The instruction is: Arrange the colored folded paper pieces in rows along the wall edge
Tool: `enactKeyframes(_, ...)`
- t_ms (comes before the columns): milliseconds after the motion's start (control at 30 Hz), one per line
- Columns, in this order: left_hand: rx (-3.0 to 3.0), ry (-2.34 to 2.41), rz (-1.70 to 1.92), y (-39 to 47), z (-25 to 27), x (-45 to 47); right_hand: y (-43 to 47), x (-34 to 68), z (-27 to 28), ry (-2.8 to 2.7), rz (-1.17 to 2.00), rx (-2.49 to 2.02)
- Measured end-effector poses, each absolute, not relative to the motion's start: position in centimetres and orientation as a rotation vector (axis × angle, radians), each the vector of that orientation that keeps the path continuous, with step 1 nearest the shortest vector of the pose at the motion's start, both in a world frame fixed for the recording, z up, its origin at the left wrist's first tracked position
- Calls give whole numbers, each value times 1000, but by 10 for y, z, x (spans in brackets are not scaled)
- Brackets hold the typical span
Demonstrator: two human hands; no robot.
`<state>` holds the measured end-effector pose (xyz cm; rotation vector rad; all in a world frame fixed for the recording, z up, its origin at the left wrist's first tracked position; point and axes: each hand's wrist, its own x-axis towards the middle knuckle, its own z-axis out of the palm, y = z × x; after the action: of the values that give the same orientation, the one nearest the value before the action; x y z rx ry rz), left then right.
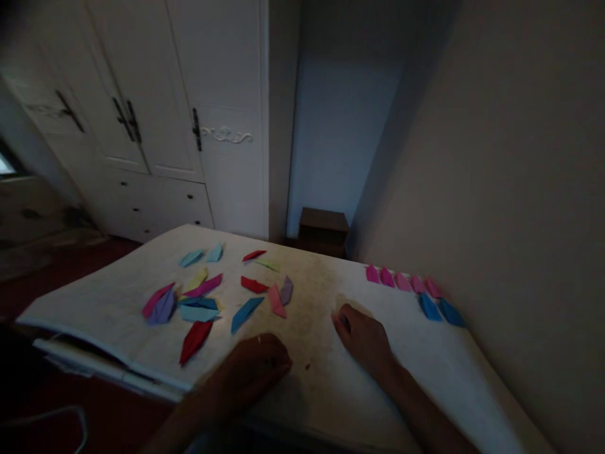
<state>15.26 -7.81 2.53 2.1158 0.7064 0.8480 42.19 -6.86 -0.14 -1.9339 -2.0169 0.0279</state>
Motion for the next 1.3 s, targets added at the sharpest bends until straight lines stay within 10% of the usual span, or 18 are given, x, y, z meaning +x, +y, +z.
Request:
enactKeyframes(533, 2075, 2017, 824, 99, 43, -25, -52, 410, -14, -2217, 209, -1603)
enactKeyframes(1300, 1639, 1975, 755, 129, 21, -53, -59, 396, -22, -2309, 255, -1320)
